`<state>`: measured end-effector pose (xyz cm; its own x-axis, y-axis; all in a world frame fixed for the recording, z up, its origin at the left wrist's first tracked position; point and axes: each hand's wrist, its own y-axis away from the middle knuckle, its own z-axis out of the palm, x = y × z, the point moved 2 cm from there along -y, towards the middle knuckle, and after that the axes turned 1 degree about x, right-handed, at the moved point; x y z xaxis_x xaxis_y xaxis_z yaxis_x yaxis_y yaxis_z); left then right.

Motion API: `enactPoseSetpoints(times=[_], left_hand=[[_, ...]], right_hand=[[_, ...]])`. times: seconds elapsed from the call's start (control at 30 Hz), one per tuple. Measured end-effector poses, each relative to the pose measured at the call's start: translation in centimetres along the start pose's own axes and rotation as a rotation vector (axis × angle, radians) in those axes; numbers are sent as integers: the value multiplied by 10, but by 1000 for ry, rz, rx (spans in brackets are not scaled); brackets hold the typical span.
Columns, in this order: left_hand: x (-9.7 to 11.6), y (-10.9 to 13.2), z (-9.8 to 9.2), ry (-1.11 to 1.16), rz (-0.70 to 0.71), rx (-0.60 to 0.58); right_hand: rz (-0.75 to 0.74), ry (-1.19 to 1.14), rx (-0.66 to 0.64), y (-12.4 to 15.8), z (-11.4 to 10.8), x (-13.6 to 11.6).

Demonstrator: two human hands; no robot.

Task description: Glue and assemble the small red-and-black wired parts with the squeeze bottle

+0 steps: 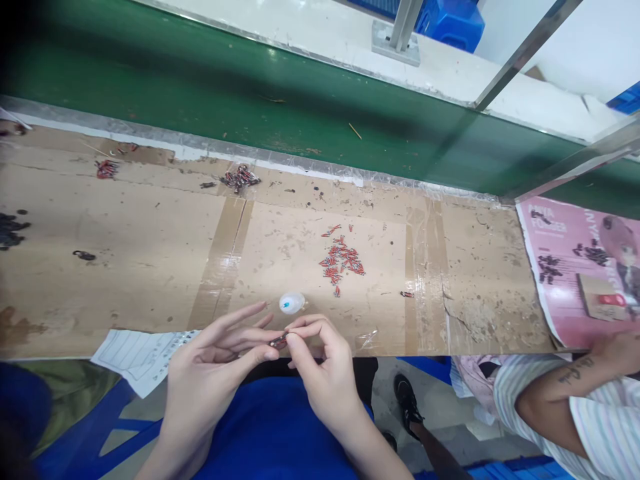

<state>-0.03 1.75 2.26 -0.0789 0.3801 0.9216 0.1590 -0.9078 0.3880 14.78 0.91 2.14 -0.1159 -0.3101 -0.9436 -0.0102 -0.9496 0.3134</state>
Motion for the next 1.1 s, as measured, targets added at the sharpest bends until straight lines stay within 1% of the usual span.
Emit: enactPoseSetpoints(times=[0.2,0.3,0.53,0.67,0.77,0.87,1.1], left_hand=[[-3,-3,3,99,-74,-19],[-3,-4,5,154,-75,-9],[-4,-6,8,168,-48,-26],[-5,-5,10,158,-43,-35],[-5,-3,10,146,-20,-38],[-3,0,11,115,23,-24],[1,7,16,35,116,61]], right_hand=[[28,-51,-26,0,1,3],[16,-39,-20,1,3,5],[-36,27,-18,0,4,4],[-131,106,14,-3,3,3],[-191,177,26,-2,2,5],[-205,212,22,-1,1,8],[-279,216,8,-1,2,10]])
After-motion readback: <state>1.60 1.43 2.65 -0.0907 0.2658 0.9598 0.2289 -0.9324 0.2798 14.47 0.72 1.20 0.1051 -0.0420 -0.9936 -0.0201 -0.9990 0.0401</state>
